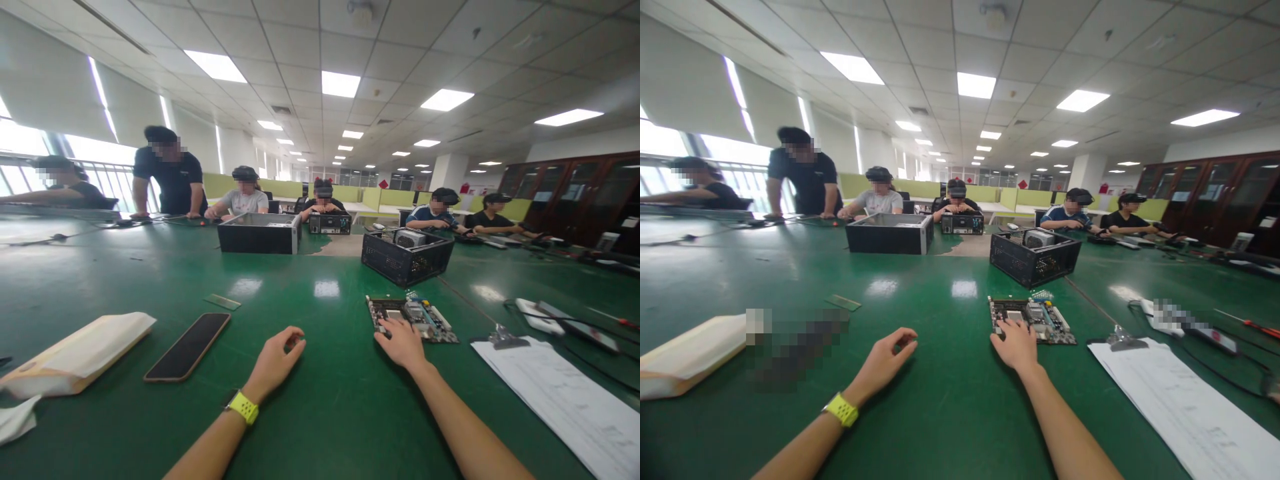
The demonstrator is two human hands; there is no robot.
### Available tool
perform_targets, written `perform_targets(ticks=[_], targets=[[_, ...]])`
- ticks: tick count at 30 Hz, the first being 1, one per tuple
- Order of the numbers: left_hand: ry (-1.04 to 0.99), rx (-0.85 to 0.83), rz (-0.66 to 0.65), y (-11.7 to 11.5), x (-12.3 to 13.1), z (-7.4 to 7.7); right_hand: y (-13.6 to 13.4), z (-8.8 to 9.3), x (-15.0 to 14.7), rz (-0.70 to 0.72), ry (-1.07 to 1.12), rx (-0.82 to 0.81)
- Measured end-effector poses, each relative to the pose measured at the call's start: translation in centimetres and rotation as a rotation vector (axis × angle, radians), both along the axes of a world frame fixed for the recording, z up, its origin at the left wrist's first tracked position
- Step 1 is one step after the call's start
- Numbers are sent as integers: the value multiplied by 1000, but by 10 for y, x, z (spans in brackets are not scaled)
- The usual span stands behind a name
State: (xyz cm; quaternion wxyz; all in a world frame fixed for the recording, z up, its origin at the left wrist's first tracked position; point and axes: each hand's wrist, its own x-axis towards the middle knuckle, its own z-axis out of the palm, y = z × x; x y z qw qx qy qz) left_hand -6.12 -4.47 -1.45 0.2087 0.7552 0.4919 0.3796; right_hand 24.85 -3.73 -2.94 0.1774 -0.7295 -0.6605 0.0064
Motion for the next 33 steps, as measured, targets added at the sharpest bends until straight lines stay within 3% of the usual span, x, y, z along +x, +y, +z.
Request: perform_targets(ticks=[7,11,14,16,19,21,24,28,33], targets=[[26,0,-8,1,1,0,-34,16,-45,78,46,10],[33,36,-5,3,0,-5,-71,23,-92,279,82,19],[57,124,-33,5,-1,-11,-86,34,-111,449,210,15],[106,153,-75,5,-2,-14,-80,42,-107,497,330,60],[201,130,-143,3,-2,-16,-51,44,-78,388,437,190],[245,106,-156,2,-1,-16,-30,36,-53,320,400,209],[270,73,-140,1,1,-16,-9,16,-27,338,298,98],[263,71,-133,1,4,-14,-6,3,-21,357,245,4],[251,101,-139,0,4,-11,-13,10,-31,332,247,37]])
